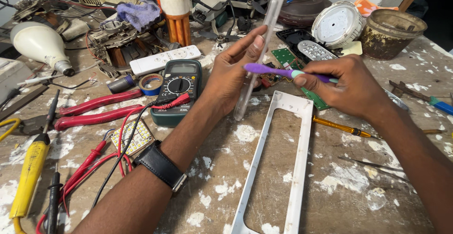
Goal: The person cleans parts of a disassembled LED light fixture at a cluttered workbench. They first handle the LED panel and circuit board, then brush a clear plastic diffuser cover with a purple toothbrush, and finally brush the inside of the white fixture frame, turning it to reach different sides.
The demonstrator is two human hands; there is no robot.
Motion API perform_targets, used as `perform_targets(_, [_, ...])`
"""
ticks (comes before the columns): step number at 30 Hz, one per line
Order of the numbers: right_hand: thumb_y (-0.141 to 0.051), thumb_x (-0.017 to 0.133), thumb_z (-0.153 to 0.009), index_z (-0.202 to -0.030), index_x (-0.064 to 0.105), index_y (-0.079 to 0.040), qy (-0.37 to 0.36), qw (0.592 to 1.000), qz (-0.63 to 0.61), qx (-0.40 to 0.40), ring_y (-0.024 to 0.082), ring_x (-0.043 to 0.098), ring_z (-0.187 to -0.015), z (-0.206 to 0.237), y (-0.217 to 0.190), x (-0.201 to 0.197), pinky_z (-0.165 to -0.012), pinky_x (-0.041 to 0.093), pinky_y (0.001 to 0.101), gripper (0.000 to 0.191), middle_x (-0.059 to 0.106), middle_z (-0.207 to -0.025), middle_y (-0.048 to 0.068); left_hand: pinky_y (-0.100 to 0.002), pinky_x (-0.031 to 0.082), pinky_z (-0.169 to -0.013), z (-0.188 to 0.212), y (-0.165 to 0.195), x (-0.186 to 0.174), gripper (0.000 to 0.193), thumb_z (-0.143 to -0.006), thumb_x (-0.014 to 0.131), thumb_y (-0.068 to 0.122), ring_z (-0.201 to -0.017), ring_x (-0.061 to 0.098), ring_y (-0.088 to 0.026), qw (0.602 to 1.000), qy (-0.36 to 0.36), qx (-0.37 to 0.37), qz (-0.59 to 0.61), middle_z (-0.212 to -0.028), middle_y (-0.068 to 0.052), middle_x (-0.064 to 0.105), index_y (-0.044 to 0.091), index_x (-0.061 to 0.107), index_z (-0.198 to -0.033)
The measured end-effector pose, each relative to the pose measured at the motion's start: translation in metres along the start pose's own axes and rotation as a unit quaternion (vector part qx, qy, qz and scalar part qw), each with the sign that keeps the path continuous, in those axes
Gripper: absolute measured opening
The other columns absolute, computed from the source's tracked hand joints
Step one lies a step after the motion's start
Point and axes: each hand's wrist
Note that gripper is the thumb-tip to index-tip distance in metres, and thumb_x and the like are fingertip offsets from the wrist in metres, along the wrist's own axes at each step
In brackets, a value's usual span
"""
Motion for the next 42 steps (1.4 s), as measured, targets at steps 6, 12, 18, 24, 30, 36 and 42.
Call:
perform_targets(6, [-0.035, 0.069, -0.098, -0.097, 0.081, -0.012, 0.055, 0.998, 0.009, 0.013, 0.014, 0.057, -0.052, 0.000, 0.003, -0.001, -0.049, 0.042, 0.0347, 0.026, 0.071, -0.066, 0.005, -0.028, 0.056, -0.089, 0.000, -0.010, -0.003, 0.056, -0.093, 0.078, 0.041, -0.109, 0.059, -0.011, 0.994, -0.069, 0.079, 0.001, -0.120, -0.003, 0.068, 0.019, 0.065, -0.143])
perform_targets(12, [-0.036, 0.069, -0.099, -0.097, 0.081, -0.011, 0.064, 0.998, -0.002, 0.007, 0.012, 0.059, -0.053, 0.001, 0.005, -0.006, -0.051, 0.044, 0.0334, 0.028, 0.071, -0.066, 0.003, -0.033, 0.055, -0.073, -0.001, -0.011, -0.003, 0.061, -0.085, 0.077, 0.040, -0.095, 0.057, -0.013, 0.999, -0.018, 0.019, -0.031, -0.108, -0.002, 0.067, 0.020, 0.065, -0.142])
perform_targets(18, [-0.039, 0.070, -0.093, -0.096, 0.081, -0.010, 0.013, 0.999, -0.025, -0.041, 0.010, 0.057, -0.053, 0.001, 0.002, 0.000, -0.049, 0.043, 0.0310, 0.031, 0.070, -0.062, 0.002, -0.035, 0.055, -0.080, -0.004, -0.006, -0.002, 0.068, -0.088, 0.081, 0.036, -0.095, 0.062, -0.012, 0.999, 0.015, 0.048, 0.016, -0.104, -0.002, 0.066, 0.013, 0.060, -0.148])
perform_targets(24, [-0.034, 0.069, -0.102, -0.099, 0.080, -0.010, 0.098, 0.995, 0.009, 0.011, 0.011, 0.053, -0.051, 0.000, 0.005, -0.004, -0.048, 0.035, 0.0336, 0.027, 0.067, -0.064, 0.002, -0.034, 0.058, -0.094, -0.005, -0.012, -0.004, 0.078, -0.081, 0.084, 0.041, -0.104, 0.068, -0.013, 0.998, 0.002, 0.058, -0.010, -0.105, -0.004, 0.075, 0.013, 0.053, -0.147])
perform_targets(30, [-0.028, 0.070, -0.107, -0.103, 0.080, -0.007, 0.161, 0.987, 0.013, -0.027, 0.011, 0.056, -0.057, 0.000, 0.009, -0.006, -0.052, 0.037, 0.0317, 0.023, 0.069, -0.071, 0.004, -0.033, 0.056, -0.092, -0.004, -0.014, -0.006, 0.076, -0.084, 0.083, 0.043, -0.104, 0.065, -0.012, 0.999, -0.003, 0.052, -0.016, -0.108, -0.002, 0.072, 0.008, 0.060, -0.148])
perform_targets(36, [-0.029, 0.069, -0.105, -0.102, 0.078, -0.007, 0.127, 0.988, -0.012, -0.086, 0.008, 0.062, -0.063, -0.001, 0.014, -0.005, -0.056, 0.044, 0.0284, 0.025, 0.073, -0.078, 0.003, -0.032, 0.057, -0.091, -0.003, -0.011, -0.006, 0.072, -0.082, 0.082, 0.043, -0.107, 0.067, -0.011, 0.999, 0.008, 0.041, -0.008, -0.114, -0.003, 0.074, 0.011, 0.062, -0.142])
perform_targets(42, [-0.034, 0.070, -0.109, -0.096, 0.078, -0.005, 0.166, 0.983, 0.082, -0.005, 0.016, 0.049, -0.049, 0.000, 0.016, -0.007, -0.049, 0.032, 0.0357, 0.033, 0.059, -0.059, 0.005, -0.029, 0.059, -0.085, 0.000, -0.008, -0.005, 0.068, -0.083, 0.079, 0.045, -0.101, 0.068, -0.010, 0.996, 0.027, 0.029, -0.074, -0.111, -0.005, 0.076, 0.012, 0.064, -0.141])
Point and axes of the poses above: each hand's wrist, its own z-axis away from the middle knuckle, its own x-axis out of the palm, y = z × x
